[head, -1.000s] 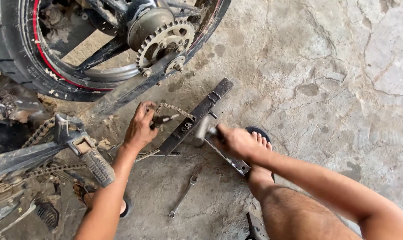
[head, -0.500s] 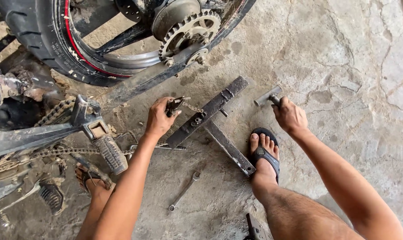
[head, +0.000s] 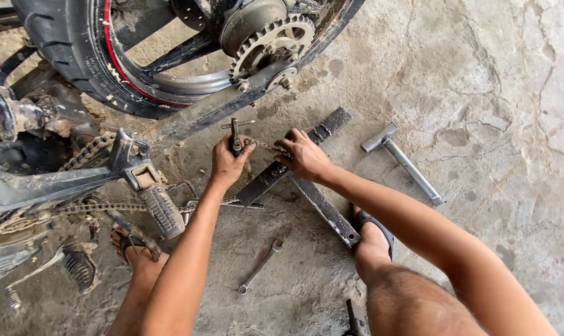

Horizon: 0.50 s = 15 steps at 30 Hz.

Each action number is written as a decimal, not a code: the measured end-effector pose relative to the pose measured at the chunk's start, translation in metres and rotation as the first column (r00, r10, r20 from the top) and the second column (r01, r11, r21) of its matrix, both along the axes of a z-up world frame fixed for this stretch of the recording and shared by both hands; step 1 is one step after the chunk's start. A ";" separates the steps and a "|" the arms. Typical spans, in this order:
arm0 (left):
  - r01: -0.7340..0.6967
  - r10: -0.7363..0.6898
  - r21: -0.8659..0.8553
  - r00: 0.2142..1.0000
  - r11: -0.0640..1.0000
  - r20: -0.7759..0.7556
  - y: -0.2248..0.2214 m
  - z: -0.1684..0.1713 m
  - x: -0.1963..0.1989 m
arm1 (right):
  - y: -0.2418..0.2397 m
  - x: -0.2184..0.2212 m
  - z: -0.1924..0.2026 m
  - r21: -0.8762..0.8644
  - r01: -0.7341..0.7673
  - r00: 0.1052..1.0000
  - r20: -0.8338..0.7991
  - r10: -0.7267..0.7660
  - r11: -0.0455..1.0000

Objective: The person is performing maintenance on a motorcycle chain, including removing a link with a hammer and punch and re-installing the chain.

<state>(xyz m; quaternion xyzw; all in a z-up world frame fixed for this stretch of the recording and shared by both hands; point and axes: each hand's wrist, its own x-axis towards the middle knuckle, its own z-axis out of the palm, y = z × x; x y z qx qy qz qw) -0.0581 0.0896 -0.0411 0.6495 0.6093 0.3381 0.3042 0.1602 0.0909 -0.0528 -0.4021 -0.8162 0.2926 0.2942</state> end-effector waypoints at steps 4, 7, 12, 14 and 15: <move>0.008 -0.009 0.002 0.970 1.000 0.245 0.000 0.013 0.004 | 0.011 -0.011 -0.008 0.018 -0.060 0.997 -0.042 0.061 0.998; 0.029 -0.011 -0.036 0.907 0.999 0.422 -0.003 0.035 0.006 | 0.017 -0.006 0.045 0.026 -0.014 0.983 -0.182 0.018 1.000; 0.177 -0.118 -0.108 0.903 0.978 0.412 -0.028 0.061 -0.002 | 0.035 0.007 0.099 0.051 0.076 0.959 -0.277 -0.059 0.996; 0.205 -0.189 -0.308 0.979 0.929 0.081 -0.041 0.044 -0.016 | 0.043 0.018 0.099 0.016 0.220 0.934 -0.290 -0.206 0.975; 0.197 -0.182 -0.307 0.980 0.931 0.078 -0.043 0.044 -0.021 | 0.046 0.022 0.101 0.017 0.213 0.935 -0.292 -0.199 0.977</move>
